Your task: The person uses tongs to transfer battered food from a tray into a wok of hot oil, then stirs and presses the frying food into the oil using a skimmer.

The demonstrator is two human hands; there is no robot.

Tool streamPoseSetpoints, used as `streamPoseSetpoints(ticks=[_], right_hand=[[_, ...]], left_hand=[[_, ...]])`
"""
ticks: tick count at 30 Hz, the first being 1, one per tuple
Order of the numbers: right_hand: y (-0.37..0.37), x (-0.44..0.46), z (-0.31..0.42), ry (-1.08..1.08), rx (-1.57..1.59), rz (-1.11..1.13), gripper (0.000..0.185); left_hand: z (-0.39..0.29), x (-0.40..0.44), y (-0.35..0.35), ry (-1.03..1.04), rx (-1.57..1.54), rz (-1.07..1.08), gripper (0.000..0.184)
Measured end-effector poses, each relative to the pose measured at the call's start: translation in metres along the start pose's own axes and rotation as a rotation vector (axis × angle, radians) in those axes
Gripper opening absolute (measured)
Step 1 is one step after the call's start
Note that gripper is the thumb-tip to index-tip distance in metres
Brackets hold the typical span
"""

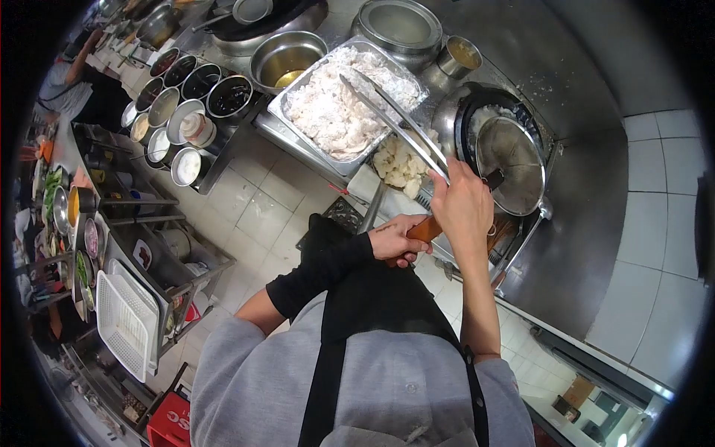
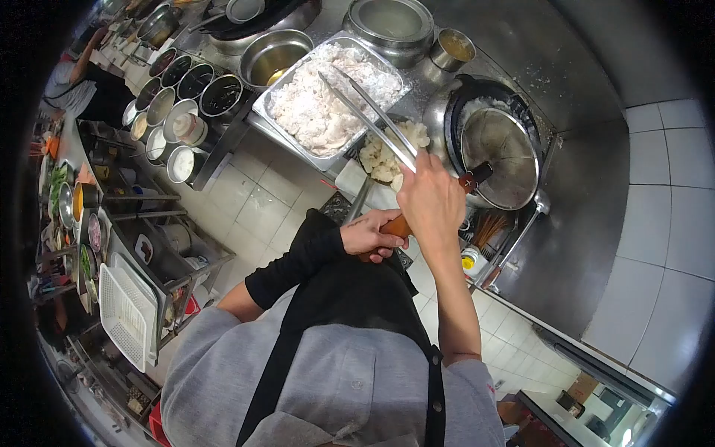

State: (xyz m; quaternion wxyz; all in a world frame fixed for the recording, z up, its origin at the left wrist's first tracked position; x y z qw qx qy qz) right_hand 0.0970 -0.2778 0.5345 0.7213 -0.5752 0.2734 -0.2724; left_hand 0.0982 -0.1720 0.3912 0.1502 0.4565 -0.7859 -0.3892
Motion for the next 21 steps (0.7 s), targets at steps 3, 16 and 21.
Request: streamPoseSetpoints(ticks=[3, 16, 21], right_hand=[[-0.011, -0.005, 0.0, -0.022, 0.002, -0.024, 0.026], [-0.032, -0.034, -0.01, 0.045, 0.084, -0.009, 0.037], [-0.013, -0.057, -0.018, 0.002, -0.107, 0.078, 0.036]], left_hand=[[0.0, -0.001, 0.001, -0.009, -0.019, -0.002, 0.039], [0.005, 0.008, -0.007, 0.02, 0.016, 0.016, 0.043], [0.004, 0.009, -0.011, 0.03, 0.032, 0.014, 0.039]])
Point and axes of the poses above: each hand's wrist, its own x-axis towards the middle knuckle, its own y-axis out of the palm, z = x × y, the point moved 8 cm from there along x, towards the middle knuckle, and after that the axes turned 14 degrees about z, right-handed, at the moved point
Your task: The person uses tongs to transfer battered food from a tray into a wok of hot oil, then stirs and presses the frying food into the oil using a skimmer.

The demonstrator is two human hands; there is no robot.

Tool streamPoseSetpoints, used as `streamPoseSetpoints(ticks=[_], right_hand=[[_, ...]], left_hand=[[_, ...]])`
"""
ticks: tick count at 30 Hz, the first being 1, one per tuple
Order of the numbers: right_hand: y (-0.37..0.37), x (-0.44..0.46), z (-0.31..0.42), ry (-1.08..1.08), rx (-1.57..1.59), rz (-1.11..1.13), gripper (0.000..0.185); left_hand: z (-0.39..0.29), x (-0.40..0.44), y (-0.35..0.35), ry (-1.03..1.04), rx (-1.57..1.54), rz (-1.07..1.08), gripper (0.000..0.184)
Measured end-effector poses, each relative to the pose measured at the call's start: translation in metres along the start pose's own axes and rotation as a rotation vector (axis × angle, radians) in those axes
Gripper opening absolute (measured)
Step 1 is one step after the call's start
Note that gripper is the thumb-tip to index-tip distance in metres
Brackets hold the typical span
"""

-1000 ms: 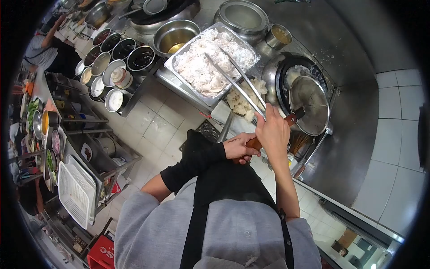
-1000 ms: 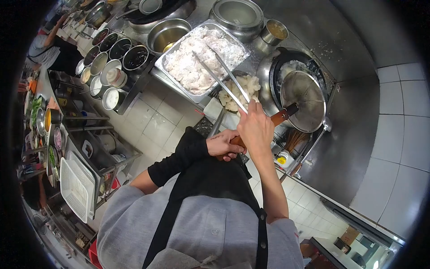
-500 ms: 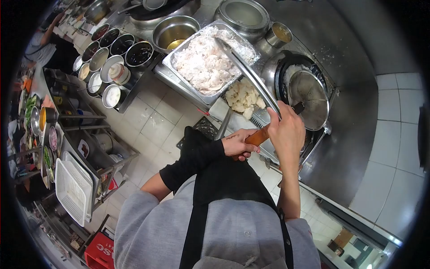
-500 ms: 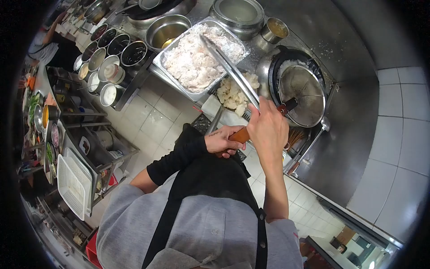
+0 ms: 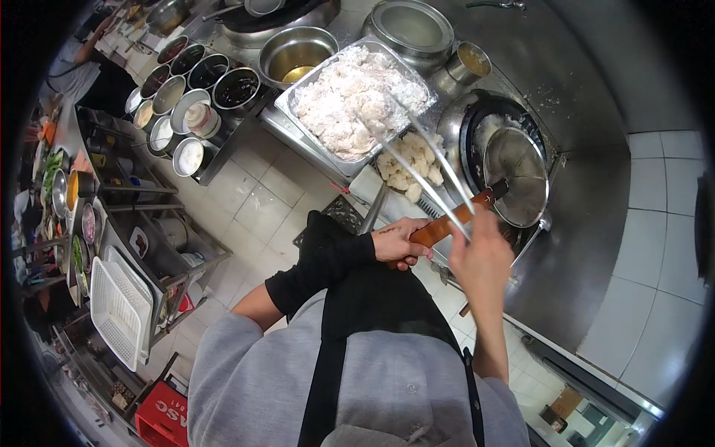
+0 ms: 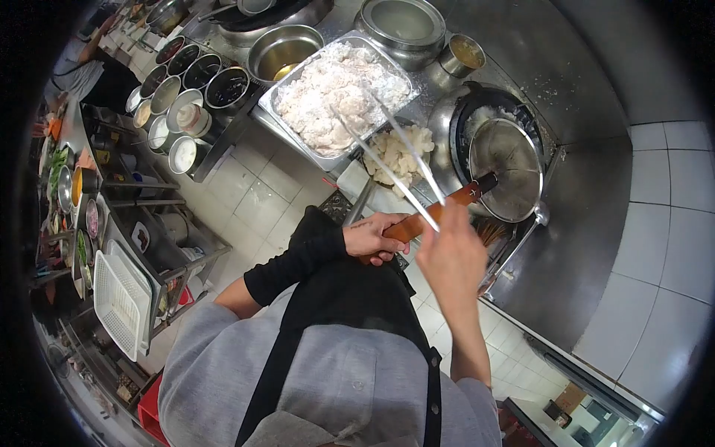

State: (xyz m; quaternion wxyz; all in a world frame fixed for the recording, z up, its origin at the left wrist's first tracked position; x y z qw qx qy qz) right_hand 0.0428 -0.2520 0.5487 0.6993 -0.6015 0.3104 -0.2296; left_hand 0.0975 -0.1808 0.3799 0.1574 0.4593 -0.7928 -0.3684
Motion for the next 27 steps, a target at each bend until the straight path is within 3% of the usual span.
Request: streamPoseSetpoints(ticks=[2, 3, 8, 11, 14, 27], right_hand=[[0.024, 0.02, 0.013, 0.003, -0.061, -0.016, 0.033], [0.029, 0.03, 0.012, 0.06, -0.037, 0.058, 0.04], [0.028, 0.042, 0.007, 0.058, -0.019, -0.005, 0.032], [0.026, 0.041, 0.004, 0.049, 0.002, -0.028, 0.029], [0.019, 0.037, 0.002, 0.025, -0.007, -0.05, 0.029], [-0.021, 0.013, -0.02, 0.057, 0.247, -0.158, 0.033]], left_hand=[[0.004, 0.004, 0.001, -0.03, -0.036, 0.024, 0.031], [0.004, 0.005, 0.004, -0.031, -0.019, 0.02, 0.03], [0.012, 0.012, 0.005, -0.065, -0.05, 0.017, 0.027], [0.005, 0.008, 0.01, -0.137, -0.016, -0.002, 0.04], [0.009, 0.01, 0.008, -0.04, -0.021, 0.035, 0.031], [0.001, 0.013, 0.009, -0.071, -0.009, 0.007, 0.046]])
Point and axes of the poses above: each hand's wrist, its own x-axis towards the middle knuckle, its own y-axis out of the palm, z = x × y, the point moved 8 cm from there along x, towards the middle knuckle, and after that the axes turned 14 degrees about z, right-handed, at the moved point
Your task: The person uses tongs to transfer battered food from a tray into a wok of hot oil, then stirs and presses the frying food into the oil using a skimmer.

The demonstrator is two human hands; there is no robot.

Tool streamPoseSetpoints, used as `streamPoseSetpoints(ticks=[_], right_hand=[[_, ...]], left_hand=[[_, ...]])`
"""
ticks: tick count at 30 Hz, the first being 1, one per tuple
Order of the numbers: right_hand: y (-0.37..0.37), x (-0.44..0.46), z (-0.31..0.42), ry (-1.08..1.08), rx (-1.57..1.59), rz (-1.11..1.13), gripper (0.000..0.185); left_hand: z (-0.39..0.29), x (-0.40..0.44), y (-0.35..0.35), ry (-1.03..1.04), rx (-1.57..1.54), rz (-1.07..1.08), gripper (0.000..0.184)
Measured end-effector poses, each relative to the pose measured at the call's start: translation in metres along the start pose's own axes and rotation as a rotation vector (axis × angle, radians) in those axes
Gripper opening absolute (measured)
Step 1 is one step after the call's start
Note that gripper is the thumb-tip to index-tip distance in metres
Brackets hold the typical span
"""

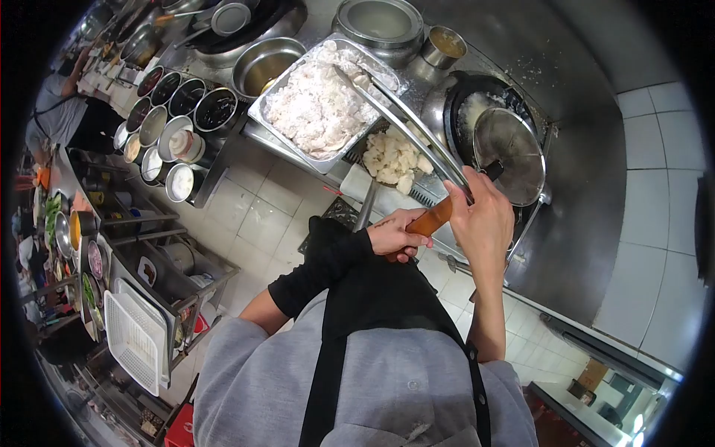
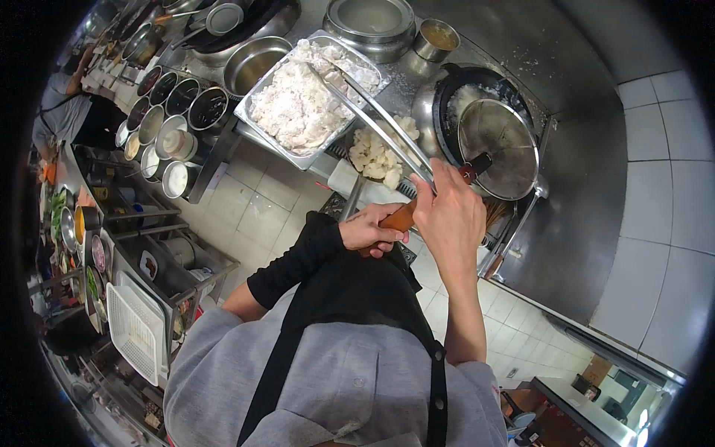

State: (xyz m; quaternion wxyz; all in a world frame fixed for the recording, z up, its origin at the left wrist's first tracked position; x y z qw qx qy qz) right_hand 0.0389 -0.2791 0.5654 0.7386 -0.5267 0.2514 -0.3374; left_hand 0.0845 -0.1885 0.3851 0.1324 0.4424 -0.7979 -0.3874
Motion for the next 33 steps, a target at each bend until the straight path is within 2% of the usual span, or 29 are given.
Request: streamPoseSetpoints(ticks=[6, 9, 14, 17, 24, 26, 31, 33], right_hand=[[-0.03, -0.013, -0.026, 0.179, 0.074, -0.001, 0.032], [-0.05, -0.023, -0.048, 0.141, 0.012, -0.13, 0.031], [-0.067, -0.028, -0.101, 0.483, -0.093, -0.044, 0.035], [-0.065, -0.018, -0.135, 0.555, -0.21, -0.007, 0.034], [-0.053, 0.043, -0.178, 0.454, -0.477, 0.095, 0.025], [-0.054, 0.077, -0.176, 0.473, -0.528, 0.266, 0.026], [-0.049, 0.152, -0.164, 0.343, -0.822, 0.485, 0.029], [-0.068, 0.155, -0.143, 0.355, -0.85, 0.439, 0.027]], left_hand=[[0.003, 0.005, 0.006, -0.018, 0.0, 0.031, 0.051], [0.004, 0.005, 0.01, -0.046, -0.01, 0.042, 0.052], [0.01, 0.008, 0.012, -0.068, 0.019, 0.064, 0.052], [0.016, 0.009, 0.012, -0.091, 0.019, 0.084, 0.053], [0.025, 0.013, 0.02, -0.122, 0.076, 0.122, 0.053], [0.031, 0.013, 0.022, -0.133, 0.065, 0.131, 0.053], [0.028, 0.008, 0.035, -0.138, 0.076, 0.139, 0.058], [0.025, 0.005, 0.034, -0.128, 0.094, 0.136, 0.059]])
Point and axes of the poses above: each hand's wrist, its own x-axis towards the middle knuckle, its own y-axis out of the palm, z = x × y, the point moved 8 cm from there along x, towards the middle knuckle, and after that the axes turned 14 degrees about z, right-handed, at the moved point
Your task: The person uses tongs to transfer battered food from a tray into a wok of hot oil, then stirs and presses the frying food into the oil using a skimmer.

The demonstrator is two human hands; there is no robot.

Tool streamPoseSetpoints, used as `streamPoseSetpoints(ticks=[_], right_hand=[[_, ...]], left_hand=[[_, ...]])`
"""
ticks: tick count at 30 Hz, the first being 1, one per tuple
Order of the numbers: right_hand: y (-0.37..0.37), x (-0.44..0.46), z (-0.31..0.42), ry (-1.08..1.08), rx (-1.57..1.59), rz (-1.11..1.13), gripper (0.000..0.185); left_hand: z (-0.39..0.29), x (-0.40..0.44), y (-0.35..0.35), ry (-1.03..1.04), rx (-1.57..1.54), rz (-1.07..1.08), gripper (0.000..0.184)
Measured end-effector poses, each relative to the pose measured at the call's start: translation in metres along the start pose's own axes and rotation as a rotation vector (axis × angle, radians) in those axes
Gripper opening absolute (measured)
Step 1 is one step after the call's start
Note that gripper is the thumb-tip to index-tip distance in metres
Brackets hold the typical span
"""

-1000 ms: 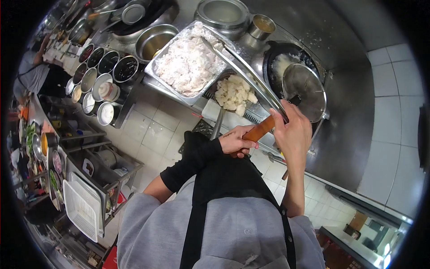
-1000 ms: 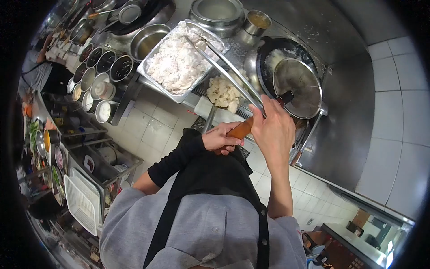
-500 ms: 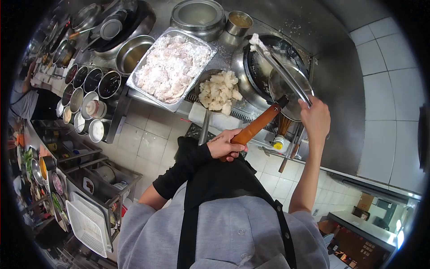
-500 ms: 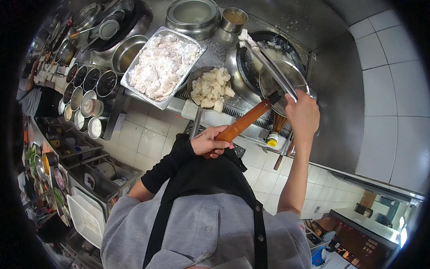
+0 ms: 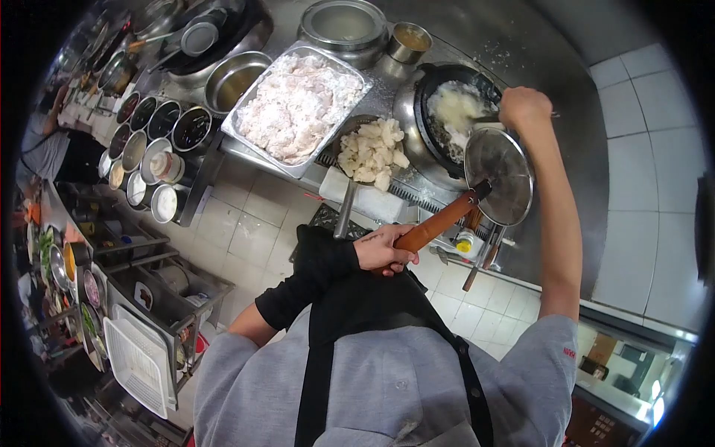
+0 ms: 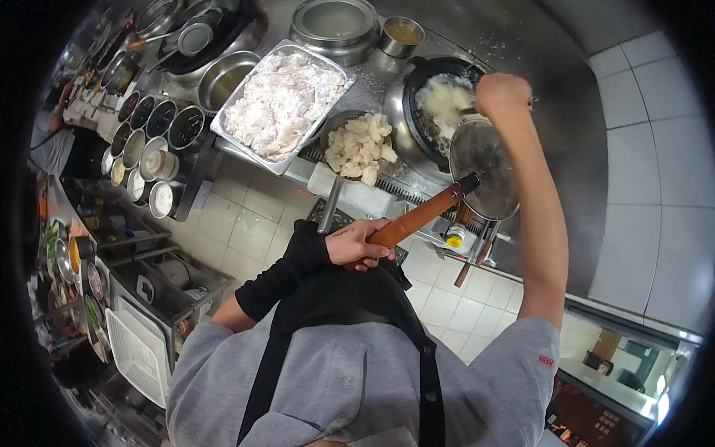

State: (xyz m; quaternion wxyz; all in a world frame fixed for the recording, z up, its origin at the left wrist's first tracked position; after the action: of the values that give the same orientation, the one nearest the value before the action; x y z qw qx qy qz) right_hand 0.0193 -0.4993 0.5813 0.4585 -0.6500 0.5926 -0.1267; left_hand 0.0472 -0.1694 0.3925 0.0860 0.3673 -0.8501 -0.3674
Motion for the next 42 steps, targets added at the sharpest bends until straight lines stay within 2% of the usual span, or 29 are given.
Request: streamPoseSetpoints(ticks=[4, 6, 8, 11, 18, 25, 29, 33, 35, 38, 40, 42], right_hand=[[-0.043, -0.07, 0.024, -0.073, 0.017, -0.215, 0.024], [-0.046, -0.108, 0.043, -0.127, 0.078, -0.36, 0.019], [-0.041, -0.14, 0.065, -0.185, 0.197, -0.463, 0.02], [-0.031, -0.158, 0.094, -0.253, 0.352, -0.322, 0.025], [0.0, -0.18, 0.122, -0.383, 0.537, -0.361, 0.03], [-0.005, -0.119, 0.197, -0.442, 0.593, -0.28, 0.031], [-0.005, -0.137, 0.167, -0.352, 0.69, -0.306, 0.028], [0.001, -0.158, 0.108, -0.252, 0.772, -0.37, 0.023], [0.009, -0.159, 0.077, -0.164, 0.772, -0.396, 0.022], [0.031, -0.121, 0.043, 0.006, 0.625, -0.261, 0.02], [0.053, -0.069, 0.028, -0.001, 0.537, -0.334, 0.019], [0.073, -0.013, 0.019, 0.036, 0.444, -0.297, 0.018]], left_hand=[[0.001, -0.006, -0.007, 0.051, -0.038, -0.045, 0.055], [0.0, -0.006, -0.013, 0.087, -0.059, -0.068, 0.053], [0.002, -0.006, -0.02, 0.115, -0.062, -0.077, 0.055], [-0.004, -0.01, -0.025, 0.166, 0.023, -0.094, 0.058], [-0.006, -0.018, -0.029, 0.171, -0.037, -0.098, 0.059], [-0.015, -0.013, -0.026, 0.126, -0.028, -0.107, 0.054], [-0.01, -0.012, -0.028, 0.135, -0.044, -0.092, 0.053], [-0.014, -0.013, -0.024, 0.117, -0.081, -0.075, 0.062], [-0.016, -0.013, -0.021, 0.093, -0.067, -0.09, 0.056], [-0.015, -0.009, -0.018, 0.068, -0.026, -0.079, 0.053], [-0.013, -0.007, -0.014, 0.029, 0.017, -0.073, 0.052], [-0.007, -0.002, -0.012, 0.02, 0.018, -0.072, 0.052]])
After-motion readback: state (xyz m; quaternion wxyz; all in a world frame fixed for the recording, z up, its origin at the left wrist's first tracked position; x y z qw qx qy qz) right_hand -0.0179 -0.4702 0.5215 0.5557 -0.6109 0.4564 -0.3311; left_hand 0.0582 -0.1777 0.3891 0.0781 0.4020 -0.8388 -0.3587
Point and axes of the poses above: each hand's wrist, its own x-axis towards the middle knuckle, its own y-axis out of the palm, z = x × y, the point moved 8 cm from there along x, towards the middle knuckle, and after that the axes turned 14 degrees about z, right-handed, at the moved point
